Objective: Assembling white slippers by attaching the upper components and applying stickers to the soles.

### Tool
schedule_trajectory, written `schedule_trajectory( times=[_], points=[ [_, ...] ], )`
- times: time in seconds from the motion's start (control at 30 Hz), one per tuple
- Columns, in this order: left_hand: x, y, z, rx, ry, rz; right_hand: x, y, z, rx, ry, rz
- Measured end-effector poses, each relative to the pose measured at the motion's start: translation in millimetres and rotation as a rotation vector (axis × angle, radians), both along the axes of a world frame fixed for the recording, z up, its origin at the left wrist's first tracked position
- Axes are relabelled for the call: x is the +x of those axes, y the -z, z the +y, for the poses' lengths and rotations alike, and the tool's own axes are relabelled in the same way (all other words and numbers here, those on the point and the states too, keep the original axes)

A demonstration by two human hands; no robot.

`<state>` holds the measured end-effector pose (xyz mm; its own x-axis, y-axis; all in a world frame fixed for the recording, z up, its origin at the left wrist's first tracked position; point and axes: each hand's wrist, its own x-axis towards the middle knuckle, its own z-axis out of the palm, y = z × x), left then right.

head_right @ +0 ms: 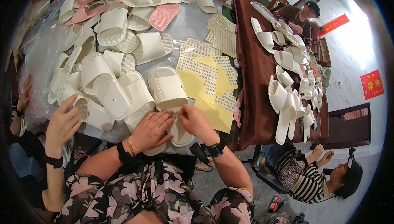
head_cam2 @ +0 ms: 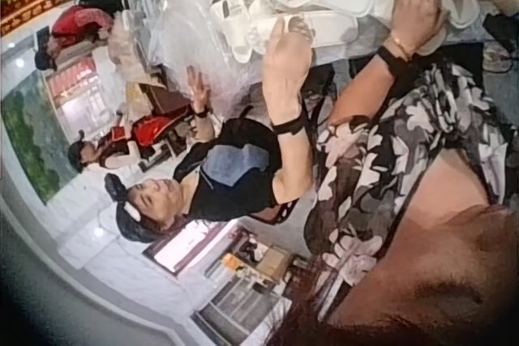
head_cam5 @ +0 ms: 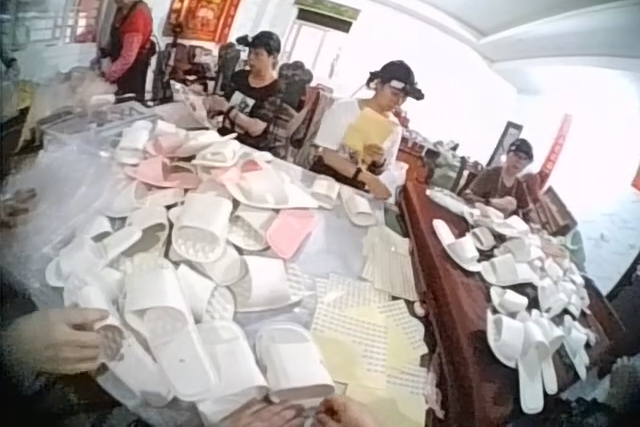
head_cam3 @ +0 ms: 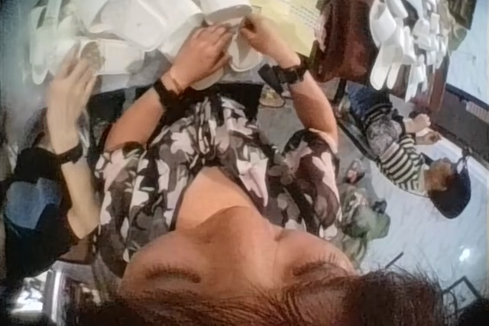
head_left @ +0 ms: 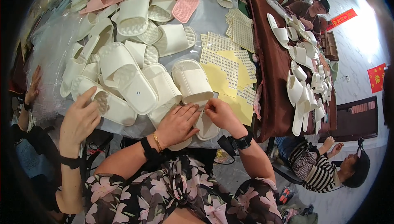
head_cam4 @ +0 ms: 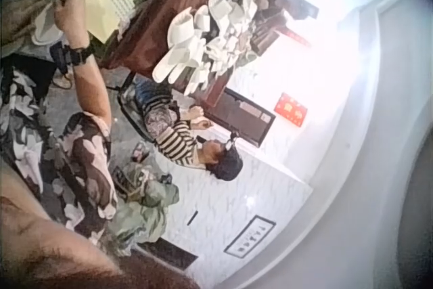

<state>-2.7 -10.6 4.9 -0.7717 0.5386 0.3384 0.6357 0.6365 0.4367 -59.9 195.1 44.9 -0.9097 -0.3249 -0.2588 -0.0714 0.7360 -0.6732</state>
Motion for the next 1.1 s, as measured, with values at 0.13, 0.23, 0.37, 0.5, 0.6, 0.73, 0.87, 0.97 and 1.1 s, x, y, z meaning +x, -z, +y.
schedule_trajectory(
  times=[0.13, 0.23, 0.37, 0.5, 0.6, 0.73, 0.87, 0.97, 1.1],
  points=[
    [0.7, -0.7, 0.2, -0.009, -0.011, 0.031, 0.3, 7.1, -1.8, 0.017, -0.030, 0.020],
    [0.6, 1.6, 0.3, -0.012, -0.011, 0.041, 0.8, 9.9, -3.2, 0.027, -0.024, 0.042],
    [0.3, 3.5, -0.1, -0.007, -0.013, 0.040, 0.1, 11.2, -7.1, 0.057, -0.033, 0.068],
    [-0.2, 2.0, -0.1, -0.011, -0.009, 0.029, 1.8, 13.2, -11.8, 0.145, -0.058, 0.176],
    [-1.0, 1.7, 1.6, -0.013, -0.002, 0.026, 2.0, 16.6, -9.4, 0.148, -0.051, 0.209],
    [-1.3, -1.1, 1.6, -0.032, -0.007, 0.009, 4.1, 12.5, -9.0, 0.051, 0.020, 0.190],
    [-3.0, -13.7, 6.4, -0.047, -0.007, -0.038, 8.4, 15.1, -1.2, -0.052, 0.168, 0.148],
    [-4.4, -15.0, 14.8, -0.053, -0.022, -0.081, 14.2, 18.3, 6.8, -0.112, 0.245, 0.078],
    [-3.5, -15.2, 19.2, -0.059, -0.079, -0.114, 17.9, 30.1, 19.7, -0.262, 0.287, 0.090]
  ],
)
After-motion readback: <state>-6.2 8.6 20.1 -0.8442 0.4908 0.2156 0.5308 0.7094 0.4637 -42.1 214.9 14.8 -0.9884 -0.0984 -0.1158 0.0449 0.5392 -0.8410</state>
